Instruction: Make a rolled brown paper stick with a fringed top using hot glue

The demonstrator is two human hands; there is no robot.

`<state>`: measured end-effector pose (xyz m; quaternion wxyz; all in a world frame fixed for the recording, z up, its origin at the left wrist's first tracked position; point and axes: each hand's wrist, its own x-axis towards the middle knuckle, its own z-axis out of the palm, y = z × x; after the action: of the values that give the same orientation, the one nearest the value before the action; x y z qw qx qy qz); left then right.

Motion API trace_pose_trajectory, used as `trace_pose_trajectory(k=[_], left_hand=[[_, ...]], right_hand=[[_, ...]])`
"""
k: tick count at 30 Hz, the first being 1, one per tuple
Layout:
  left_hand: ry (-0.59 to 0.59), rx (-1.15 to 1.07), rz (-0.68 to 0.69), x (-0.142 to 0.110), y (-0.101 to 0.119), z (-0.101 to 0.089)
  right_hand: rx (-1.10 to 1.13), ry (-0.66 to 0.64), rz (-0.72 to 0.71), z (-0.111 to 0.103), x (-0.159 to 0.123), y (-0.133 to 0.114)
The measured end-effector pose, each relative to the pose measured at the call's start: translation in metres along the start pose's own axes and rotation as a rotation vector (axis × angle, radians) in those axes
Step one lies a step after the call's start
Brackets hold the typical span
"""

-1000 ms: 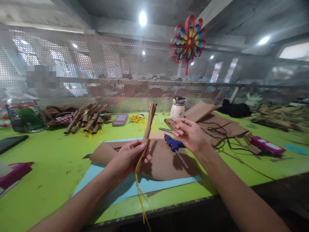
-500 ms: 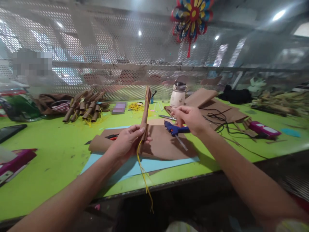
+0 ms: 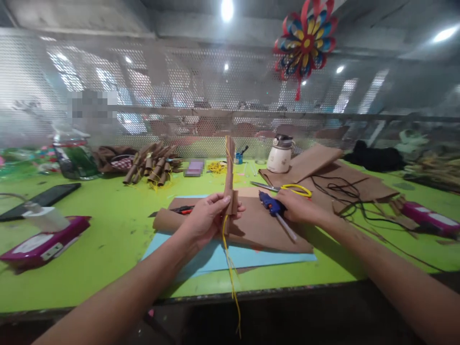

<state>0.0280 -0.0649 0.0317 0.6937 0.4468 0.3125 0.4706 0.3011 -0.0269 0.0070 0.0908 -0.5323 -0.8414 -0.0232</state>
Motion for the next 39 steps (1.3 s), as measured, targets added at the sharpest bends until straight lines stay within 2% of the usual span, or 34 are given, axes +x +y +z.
trace_pose_trajectory(k=[3, 5, 6, 8, 10, 12, 16, 20, 28, 39], left_hand=[[0.029, -0.006, 0.008, -0.002, 0.0, -0.001], [0.059, -0.01, 0.003, -0.003, 0.0, -0.002], [0.07, -0.013, -0.002, -0.003, 0.0, -0.002], [0.079, -0.021, -0.019, -0.004, 0.0, -0.002], [0.078, -0.041, -0.032, -0.004, 0.0, -0.001], [0.091, -0.067, -0.034, -0.003, 0.0, 0.002], [0.117, -0.098, -0.03, -0.004, 0.001, 0.005], [0.086, -0.095, -0.058, -0.005, 0.0, 0.006], [0.018, -0.103, -0.064, -0.008, 0.0, 0.009], [0.017, -0.087, -0.058, -0.008, 0.0, 0.011]], right_hand=[[0.001, 0.052, -0.012, -0.003, 0.004, 0.006], [0.098, 0.12, 0.018, -0.011, 0.002, 0.009], [0.226, 0.162, 0.046, -0.017, -0.001, 0.01], [0.629, 0.216, 0.095, -0.027, -0.009, 0.007], [1.023, 0.215, 0.063, -0.036, -0.019, -0.003], [1.195, 0.194, 0.027, -0.04, -0.029, -0.017], [0.993, 0.093, -0.004, -0.042, -0.04, -0.043], [0.861, 0.117, -0.007, -0.04, -0.042, -0.053], [0.878, 0.19, 0.01, -0.038, -0.041, -0.055], [0.883, 0.211, -0.003, -0.04, -0.04, -0.06]])
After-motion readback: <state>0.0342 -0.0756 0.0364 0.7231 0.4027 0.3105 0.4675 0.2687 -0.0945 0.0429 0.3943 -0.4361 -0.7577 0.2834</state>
